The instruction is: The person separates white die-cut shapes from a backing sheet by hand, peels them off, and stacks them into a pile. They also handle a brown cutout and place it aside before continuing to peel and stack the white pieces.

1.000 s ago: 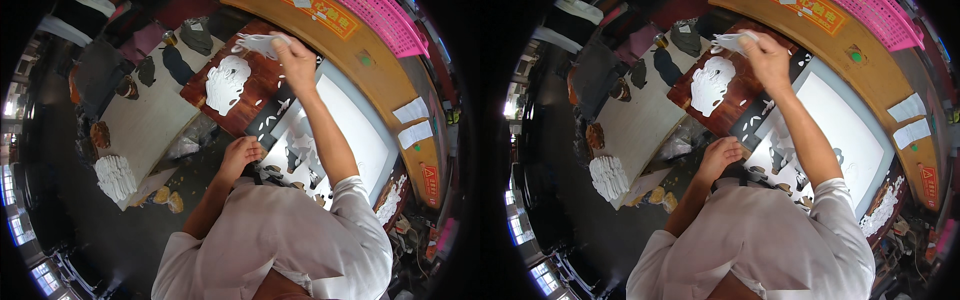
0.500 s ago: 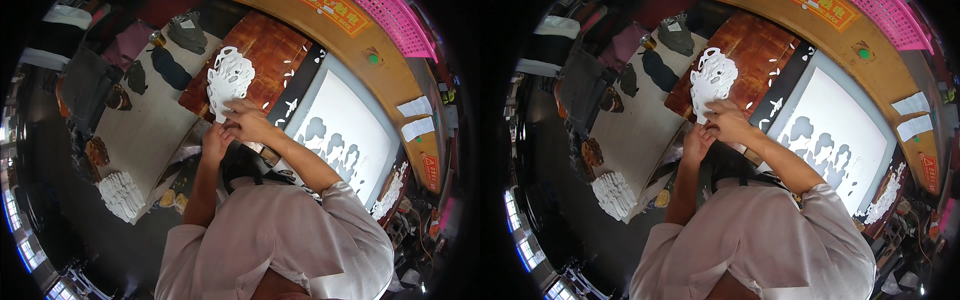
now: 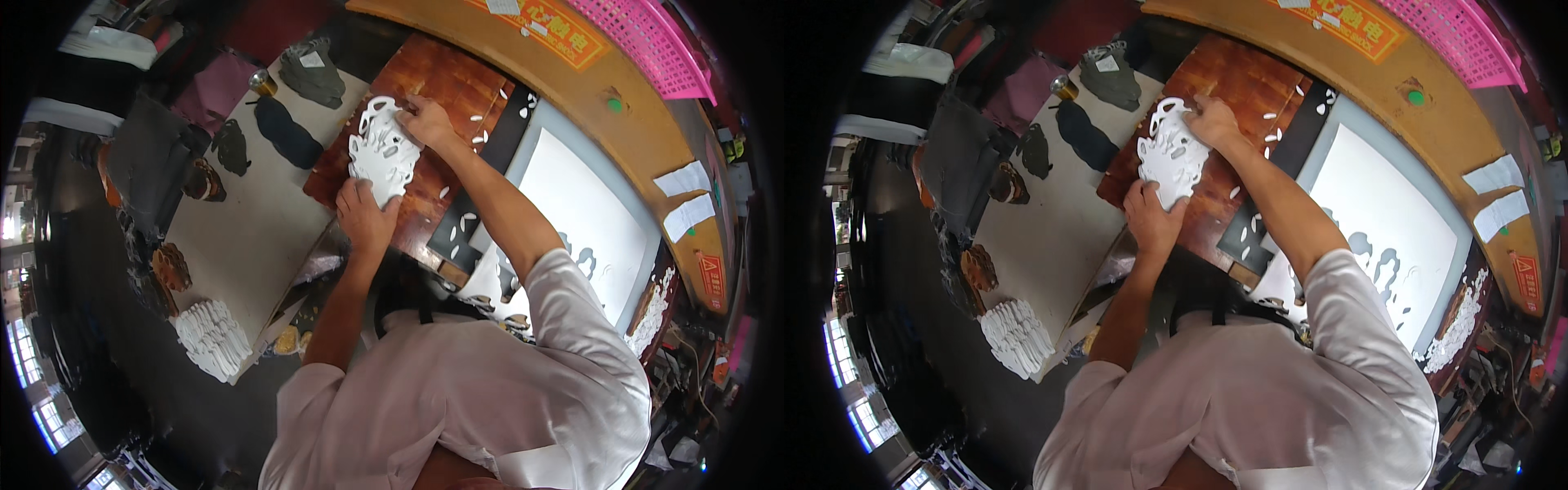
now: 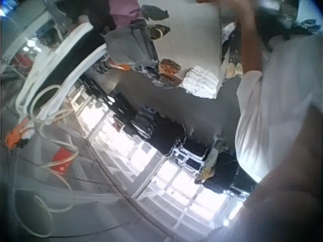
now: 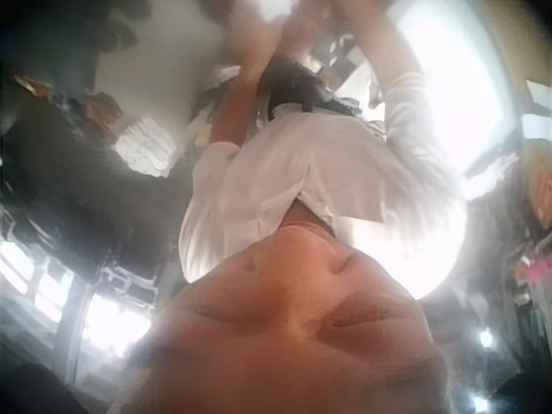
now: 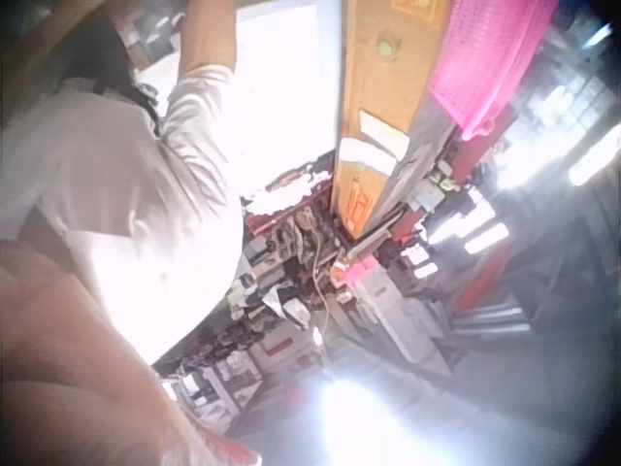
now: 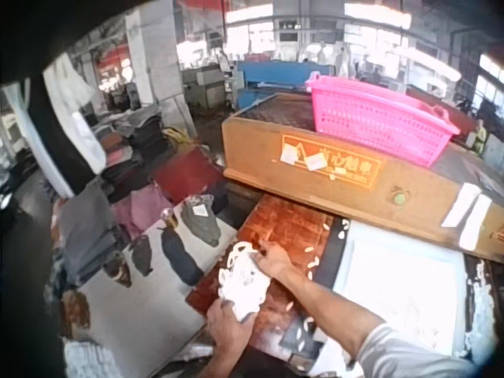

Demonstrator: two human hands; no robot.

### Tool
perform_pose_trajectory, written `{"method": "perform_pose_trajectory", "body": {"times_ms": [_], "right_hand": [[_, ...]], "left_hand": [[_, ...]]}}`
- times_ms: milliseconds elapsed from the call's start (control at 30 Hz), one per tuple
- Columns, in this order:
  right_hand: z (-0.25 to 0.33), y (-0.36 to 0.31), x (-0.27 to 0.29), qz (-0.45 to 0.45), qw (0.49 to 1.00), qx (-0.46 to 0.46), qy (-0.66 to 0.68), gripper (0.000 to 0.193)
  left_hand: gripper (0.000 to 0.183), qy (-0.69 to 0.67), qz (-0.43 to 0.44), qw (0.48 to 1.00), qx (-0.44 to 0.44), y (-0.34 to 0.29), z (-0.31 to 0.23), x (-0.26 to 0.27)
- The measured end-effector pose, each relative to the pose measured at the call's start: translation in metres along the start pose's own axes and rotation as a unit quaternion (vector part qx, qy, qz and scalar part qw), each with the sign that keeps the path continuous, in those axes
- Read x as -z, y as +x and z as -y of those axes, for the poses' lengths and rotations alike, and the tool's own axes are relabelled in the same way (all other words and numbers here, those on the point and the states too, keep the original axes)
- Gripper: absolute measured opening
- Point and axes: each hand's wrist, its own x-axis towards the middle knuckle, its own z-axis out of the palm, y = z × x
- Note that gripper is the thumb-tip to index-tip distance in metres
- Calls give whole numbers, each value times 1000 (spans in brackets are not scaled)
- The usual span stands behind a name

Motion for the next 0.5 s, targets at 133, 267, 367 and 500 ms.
{"method": "perform_pose_trajectory", "body": {"times_ms": [133,267,367,500], "right_hand": [[27,37,-17,-22,991,-14,128,42],[42,14,1,-20,909,-62,412,29],[37,-9,25,-9,836,-106,539,28],[12,-13,27,18,784,-191,590,24]], "left_hand": [[63,-2,17,1000,17,2,-4,-3],[56,-4,7,1000,-4,-1,1,-4],[50,2,0,1000,-21,-2,5,-2],[48,-18,3,999,-46,-2,6,10]]}}
